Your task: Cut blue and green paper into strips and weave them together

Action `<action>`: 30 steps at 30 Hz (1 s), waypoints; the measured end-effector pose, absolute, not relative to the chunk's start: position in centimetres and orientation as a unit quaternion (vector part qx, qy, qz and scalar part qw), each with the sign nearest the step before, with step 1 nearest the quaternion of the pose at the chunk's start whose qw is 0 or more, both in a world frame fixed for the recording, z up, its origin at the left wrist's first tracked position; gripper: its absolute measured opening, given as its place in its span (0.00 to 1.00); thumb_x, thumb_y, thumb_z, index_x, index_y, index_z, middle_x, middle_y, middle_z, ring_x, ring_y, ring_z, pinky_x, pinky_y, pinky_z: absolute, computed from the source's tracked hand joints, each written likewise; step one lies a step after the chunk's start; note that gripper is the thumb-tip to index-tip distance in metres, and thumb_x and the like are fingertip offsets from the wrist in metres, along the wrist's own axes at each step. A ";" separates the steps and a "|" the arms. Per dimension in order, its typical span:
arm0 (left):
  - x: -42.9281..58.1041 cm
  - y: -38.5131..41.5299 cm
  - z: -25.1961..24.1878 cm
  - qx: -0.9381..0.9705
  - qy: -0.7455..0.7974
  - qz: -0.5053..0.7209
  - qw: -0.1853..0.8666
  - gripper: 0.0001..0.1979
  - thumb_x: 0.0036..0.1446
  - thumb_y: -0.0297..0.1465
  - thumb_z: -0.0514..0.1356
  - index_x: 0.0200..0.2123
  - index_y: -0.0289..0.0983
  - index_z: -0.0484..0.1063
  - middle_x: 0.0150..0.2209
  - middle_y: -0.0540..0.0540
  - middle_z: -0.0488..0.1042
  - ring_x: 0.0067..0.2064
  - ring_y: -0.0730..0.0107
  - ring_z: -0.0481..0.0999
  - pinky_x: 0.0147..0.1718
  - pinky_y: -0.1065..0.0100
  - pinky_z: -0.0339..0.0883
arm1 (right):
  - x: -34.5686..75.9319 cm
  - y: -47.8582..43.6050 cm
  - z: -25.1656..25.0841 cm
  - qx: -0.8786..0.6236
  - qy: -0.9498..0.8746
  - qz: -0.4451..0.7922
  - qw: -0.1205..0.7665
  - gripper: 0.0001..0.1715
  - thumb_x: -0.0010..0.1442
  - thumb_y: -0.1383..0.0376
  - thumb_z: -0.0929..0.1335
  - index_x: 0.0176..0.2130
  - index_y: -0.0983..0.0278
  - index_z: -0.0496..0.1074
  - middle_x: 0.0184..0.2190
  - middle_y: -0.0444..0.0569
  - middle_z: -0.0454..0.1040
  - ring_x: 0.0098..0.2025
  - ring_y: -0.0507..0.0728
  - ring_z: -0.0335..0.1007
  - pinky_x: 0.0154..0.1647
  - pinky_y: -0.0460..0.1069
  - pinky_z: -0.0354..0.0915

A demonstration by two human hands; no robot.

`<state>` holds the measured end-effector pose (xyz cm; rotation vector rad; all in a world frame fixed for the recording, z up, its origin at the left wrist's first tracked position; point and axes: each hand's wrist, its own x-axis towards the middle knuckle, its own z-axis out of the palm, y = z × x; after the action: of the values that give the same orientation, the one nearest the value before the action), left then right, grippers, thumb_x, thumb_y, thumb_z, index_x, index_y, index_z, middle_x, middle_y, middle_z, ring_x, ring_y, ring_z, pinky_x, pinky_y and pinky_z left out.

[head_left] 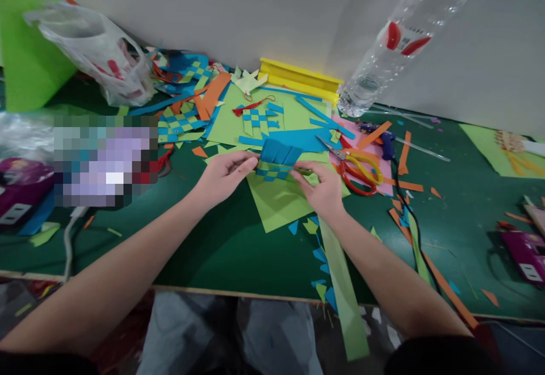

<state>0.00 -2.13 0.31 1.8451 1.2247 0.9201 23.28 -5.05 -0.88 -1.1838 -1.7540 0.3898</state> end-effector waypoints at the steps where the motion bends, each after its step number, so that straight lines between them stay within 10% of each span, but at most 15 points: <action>1: 0.0 -2.2 0.4 0.716 0.465 0.363 0.373 0.23 0.60 0.50 0.57 0.44 0.38 0.78 0.39 0.42 0.80 0.38 0.61 0.79 0.39 0.63 0.73 | 23.2 -5.1 -0.8 -0.488 -0.706 0.178 0.481 0.06 0.60 0.62 0.71 0.38 0.59 0.78 0.36 0.45 0.82 0.38 0.55 0.79 0.39 0.52 0.77; 13: 0.0 -2.3 1.0 0.782 0.445 0.309 0.309 0.20 0.61 0.45 0.56 0.24 0.37 0.71 0.21 0.51 0.66 0.23 0.73 0.65 0.23 0.71 0.60 | 23.0 -5.5 -0.5 -0.473 -0.713 0.209 0.474 0.05 0.59 0.62 0.71 0.36 0.59 0.79 0.34 0.45 0.82 0.37 0.55 0.79 0.38 0.51 0.77; 30: 0.2 -2.3 1.0 0.747 0.489 0.310 0.327 0.19 0.57 0.44 0.59 0.36 0.35 0.81 0.29 0.46 0.79 0.28 0.67 0.75 0.28 0.69 0.68 | 23.1 -5.0 -1.1 -0.454 -0.752 0.113 0.463 0.03 0.60 0.65 0.70 0.36 0.56 0.76 0.34 0.40 0.82 0.36 0.55 0.78 0.59 0.63 0.64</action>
<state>0.20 -2.33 0.99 1.9568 1.2815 0.8122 23.12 -4.96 -1.11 -1.1163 -1.8495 0.2779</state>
